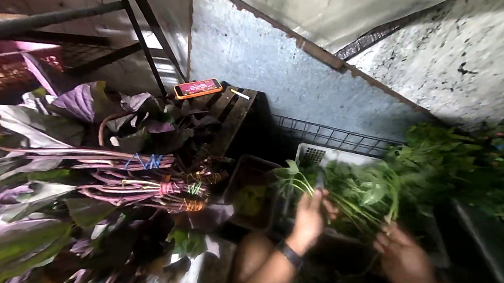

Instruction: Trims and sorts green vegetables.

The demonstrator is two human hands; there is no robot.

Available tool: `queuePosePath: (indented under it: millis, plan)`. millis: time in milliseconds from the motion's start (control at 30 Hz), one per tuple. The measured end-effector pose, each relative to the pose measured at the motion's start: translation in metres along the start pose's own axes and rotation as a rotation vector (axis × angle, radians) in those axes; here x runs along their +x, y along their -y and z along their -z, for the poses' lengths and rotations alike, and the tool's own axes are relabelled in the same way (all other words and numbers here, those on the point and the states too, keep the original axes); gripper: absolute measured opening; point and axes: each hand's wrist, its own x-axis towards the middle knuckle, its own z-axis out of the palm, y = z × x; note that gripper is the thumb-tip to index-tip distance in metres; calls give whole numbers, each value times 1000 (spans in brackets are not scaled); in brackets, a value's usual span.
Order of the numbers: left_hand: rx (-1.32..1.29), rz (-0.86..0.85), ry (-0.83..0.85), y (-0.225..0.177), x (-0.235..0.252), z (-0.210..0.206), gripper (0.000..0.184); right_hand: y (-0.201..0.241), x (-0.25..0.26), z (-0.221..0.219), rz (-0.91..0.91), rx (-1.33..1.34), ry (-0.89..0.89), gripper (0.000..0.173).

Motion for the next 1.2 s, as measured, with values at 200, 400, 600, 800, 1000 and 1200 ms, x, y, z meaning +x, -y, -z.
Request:
queuePosePath:
  millis: [200, 400, 600, 800, 1000, 1200]
  plan:
    - [34, 159, -97, 14, 1, -11, 26, 14, -20, -15, 135, -23, 167, 27]
    - [8, 125, 9, 10, -10, -8, 19, 9, -23, -15, 114, 77, 345, 29]
    - [151, -14, 114, 17, -13, -8, 27, 3, -13, -9, 187, 144, 410, 30]
    - [-82, 152, 123, 11, -3, -5, 44, 24, 1, -11, 204, 10, 406, 37]
    - [-463, 172, -70, 7, 7, -18, 33, -9, 3, -42, 59, 33, 44, 39]
    - [-327, 138, -75, 36, -18, -46, 26, -28, 0, -74, 108, 52, -61, 31]
